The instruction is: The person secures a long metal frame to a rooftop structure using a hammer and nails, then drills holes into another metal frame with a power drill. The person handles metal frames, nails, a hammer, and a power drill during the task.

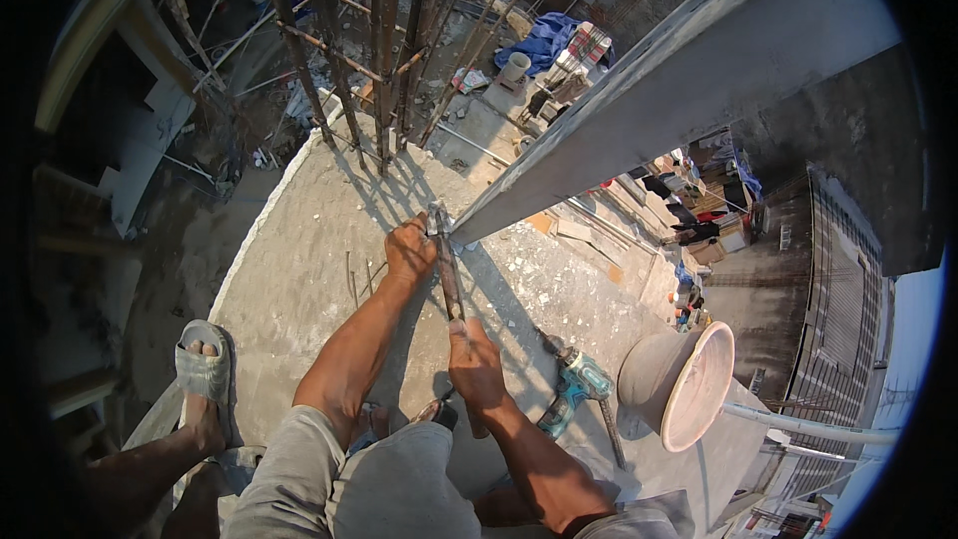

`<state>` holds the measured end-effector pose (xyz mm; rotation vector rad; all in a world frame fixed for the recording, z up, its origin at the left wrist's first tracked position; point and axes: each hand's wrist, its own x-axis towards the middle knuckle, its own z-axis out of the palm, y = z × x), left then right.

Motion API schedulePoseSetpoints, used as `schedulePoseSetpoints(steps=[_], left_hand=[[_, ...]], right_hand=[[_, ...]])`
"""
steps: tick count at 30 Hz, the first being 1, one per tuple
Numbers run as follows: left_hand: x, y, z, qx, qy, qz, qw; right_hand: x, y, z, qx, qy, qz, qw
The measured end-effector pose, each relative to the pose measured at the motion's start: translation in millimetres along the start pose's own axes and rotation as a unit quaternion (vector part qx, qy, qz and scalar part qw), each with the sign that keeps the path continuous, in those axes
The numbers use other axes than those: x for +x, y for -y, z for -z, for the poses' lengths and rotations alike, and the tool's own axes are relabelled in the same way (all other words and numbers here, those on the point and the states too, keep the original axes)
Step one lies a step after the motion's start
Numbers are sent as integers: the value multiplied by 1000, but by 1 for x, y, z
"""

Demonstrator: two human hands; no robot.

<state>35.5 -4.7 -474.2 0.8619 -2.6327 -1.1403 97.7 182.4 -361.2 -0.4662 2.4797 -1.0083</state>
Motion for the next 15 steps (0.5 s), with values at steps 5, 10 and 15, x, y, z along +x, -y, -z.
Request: schedulePoseSetpoints(steps=[5,10,15], left_hand=[[-4,-1,1,-28,2,-3,1000],[-5,-5,3,-38,-10,8,999],[-7,-3,-3,-37,-66,-14,997]], right_hand=[[-9,4,10,132,23,17,991],[0,1,1,33,-12,11,999],[-9,-8,0,162,42,-97,981]])
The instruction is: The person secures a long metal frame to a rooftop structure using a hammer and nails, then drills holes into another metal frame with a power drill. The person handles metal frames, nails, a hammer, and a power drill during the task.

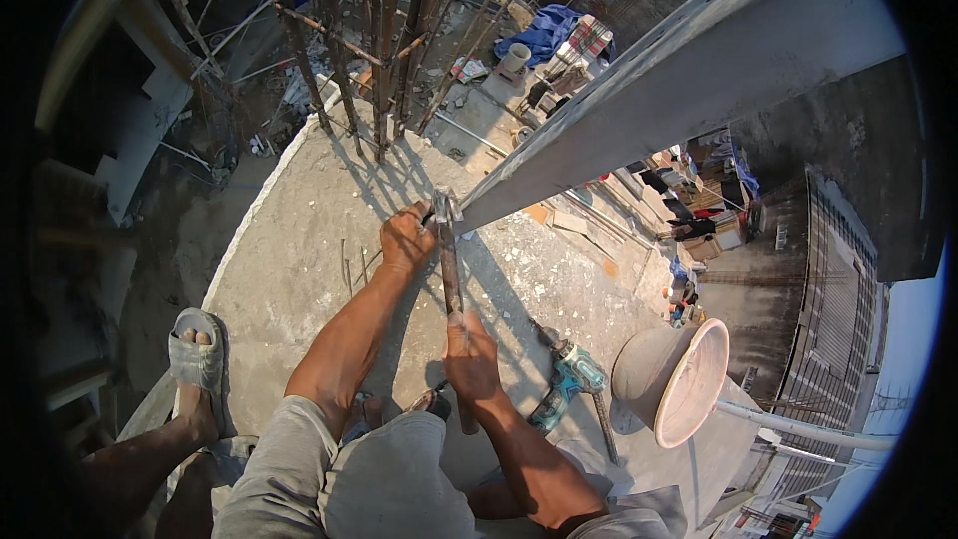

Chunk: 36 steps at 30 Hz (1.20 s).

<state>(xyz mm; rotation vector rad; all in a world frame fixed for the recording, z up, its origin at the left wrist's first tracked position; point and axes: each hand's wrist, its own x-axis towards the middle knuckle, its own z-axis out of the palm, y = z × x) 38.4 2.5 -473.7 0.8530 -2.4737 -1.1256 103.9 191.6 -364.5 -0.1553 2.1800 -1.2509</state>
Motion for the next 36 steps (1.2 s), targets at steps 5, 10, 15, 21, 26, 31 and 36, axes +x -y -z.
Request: schedulePoseSetpoints(steps=[5,10,15,21,26,31,36], left_hand=[[-1,-3,5,-15,17,13,1000],[4,-5,9,-20,15,19,999],[5,1,3,-3,63,39,997],[-15,8,21,-173,-49,24,983],[-35,19,49,-183,-105,44,977],[-43,22,62,-190,-97,52,976],[-57,27,64,-199,-95,99,970]], right_hand=[[2,-2,5,-22,-31,171,985],[10,-3,-1,-93,-37,93,991],[-4,10,17,-90,-18,40,995],[-8,60,38,-144,9,43,989],[-14,71,43,-154,28,120,980],[7,54,27,-193,25,12,981],[2,62,26,-223,-11,108,969]])
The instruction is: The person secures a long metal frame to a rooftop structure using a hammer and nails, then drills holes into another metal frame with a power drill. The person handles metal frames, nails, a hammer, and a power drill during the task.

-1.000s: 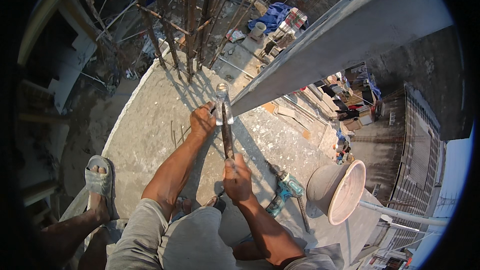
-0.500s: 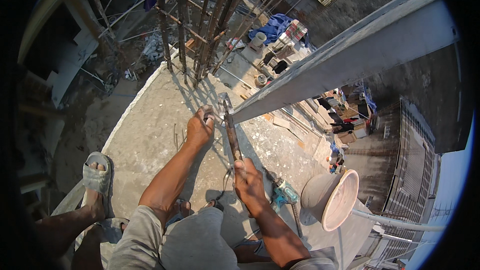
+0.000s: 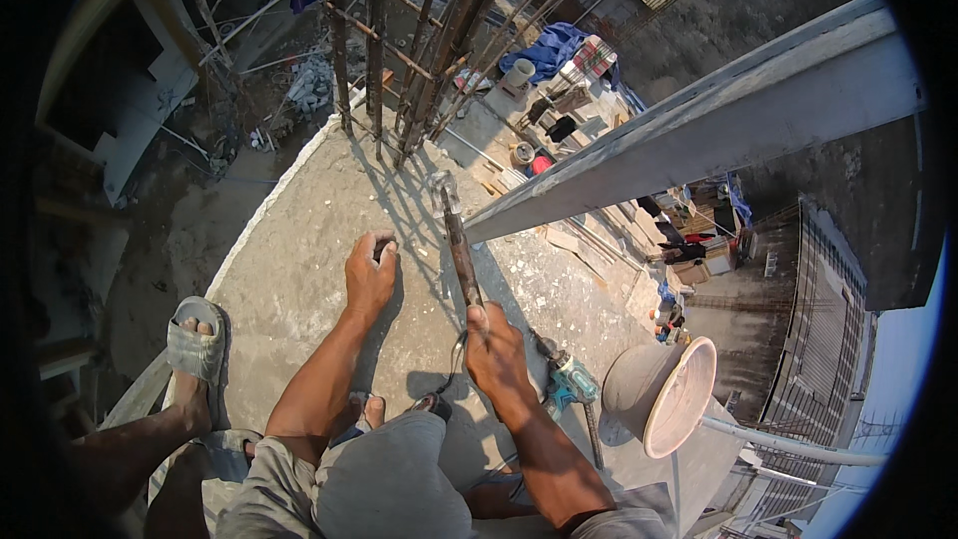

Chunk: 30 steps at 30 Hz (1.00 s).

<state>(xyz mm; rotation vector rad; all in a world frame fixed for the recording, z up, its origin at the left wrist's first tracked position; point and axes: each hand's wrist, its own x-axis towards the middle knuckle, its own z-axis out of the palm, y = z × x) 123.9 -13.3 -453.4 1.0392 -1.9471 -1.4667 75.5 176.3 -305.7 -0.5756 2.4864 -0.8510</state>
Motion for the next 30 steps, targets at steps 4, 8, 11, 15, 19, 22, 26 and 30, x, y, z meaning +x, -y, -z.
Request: schedulePoseSetpoints(steps=[4,8,11,15,19,22,26,30], left_hand=[[2,3,-1,-17,-6,-11,1000],[5,-1,7,-16,-7,-14,1000],[5,-3,16,-20,-16,-17,1000],[0,0,13,-36,-18,-4,999],[-2,5,6,-55,-8,4,998],[0,7,9,-19,-16,-10,1000],[4,6,12,-6,-22,-37,999],[2,9,10,-22,-15,-20,999]], right_hand=[[-3,14,18,61,-19,159,985],[9,19,7,-65,56,-83,993],[17,20,-5,-45,31,-89,995],[5,27,2,-26,-4,-66,997],[-5,37,19,57,-21,143,988],[1,40,19,-49,9,119,992],[22,41,12,-79,94,-179,976],[12,55,14,-110,46,-123,985]])
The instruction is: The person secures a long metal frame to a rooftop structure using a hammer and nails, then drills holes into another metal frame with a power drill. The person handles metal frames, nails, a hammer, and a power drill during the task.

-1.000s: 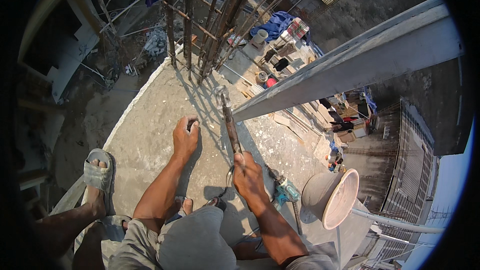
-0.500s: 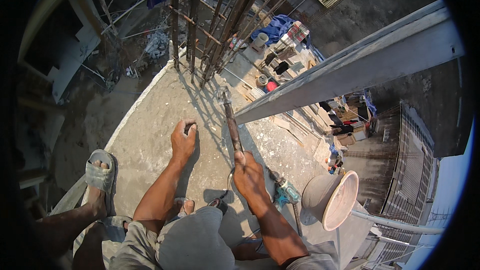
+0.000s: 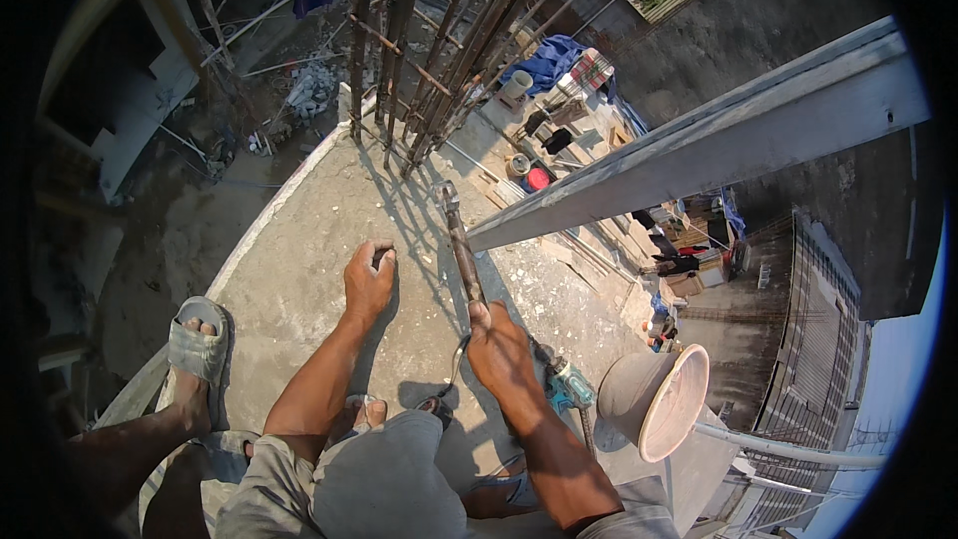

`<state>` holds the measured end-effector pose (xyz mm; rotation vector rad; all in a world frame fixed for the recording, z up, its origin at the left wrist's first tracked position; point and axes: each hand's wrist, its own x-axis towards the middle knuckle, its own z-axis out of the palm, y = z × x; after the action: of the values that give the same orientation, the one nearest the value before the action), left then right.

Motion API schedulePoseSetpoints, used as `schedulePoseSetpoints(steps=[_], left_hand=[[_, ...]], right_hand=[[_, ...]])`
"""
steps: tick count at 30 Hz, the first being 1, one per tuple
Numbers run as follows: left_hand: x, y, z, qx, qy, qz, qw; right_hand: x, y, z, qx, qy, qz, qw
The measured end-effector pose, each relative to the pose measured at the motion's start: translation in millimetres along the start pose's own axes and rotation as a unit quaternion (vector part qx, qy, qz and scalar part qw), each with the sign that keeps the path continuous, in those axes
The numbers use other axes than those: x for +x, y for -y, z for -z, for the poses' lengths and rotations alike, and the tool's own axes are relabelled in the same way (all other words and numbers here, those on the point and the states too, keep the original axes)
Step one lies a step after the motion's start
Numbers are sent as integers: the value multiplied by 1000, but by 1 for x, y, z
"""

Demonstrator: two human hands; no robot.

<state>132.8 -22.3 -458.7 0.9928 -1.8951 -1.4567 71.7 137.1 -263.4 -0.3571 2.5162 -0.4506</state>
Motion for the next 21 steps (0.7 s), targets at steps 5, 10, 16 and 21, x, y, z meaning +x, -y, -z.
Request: schedulePoseSetpoints(steps=[5,10,16,21], left_hand=[[-2,5,1,-9,19,18,1000],[4,-1,5,-24,33,76,996],[1,2,3,-55,15,68,996],[3,12,3,-61,29,85,994]], right_hand=[[-11,-3,15,96,-60,240,964],[14,-12,-2,-18,37,16,999],[1,6,0,0,-39,85,996],[-7,0,0,109,-100,264,953]])
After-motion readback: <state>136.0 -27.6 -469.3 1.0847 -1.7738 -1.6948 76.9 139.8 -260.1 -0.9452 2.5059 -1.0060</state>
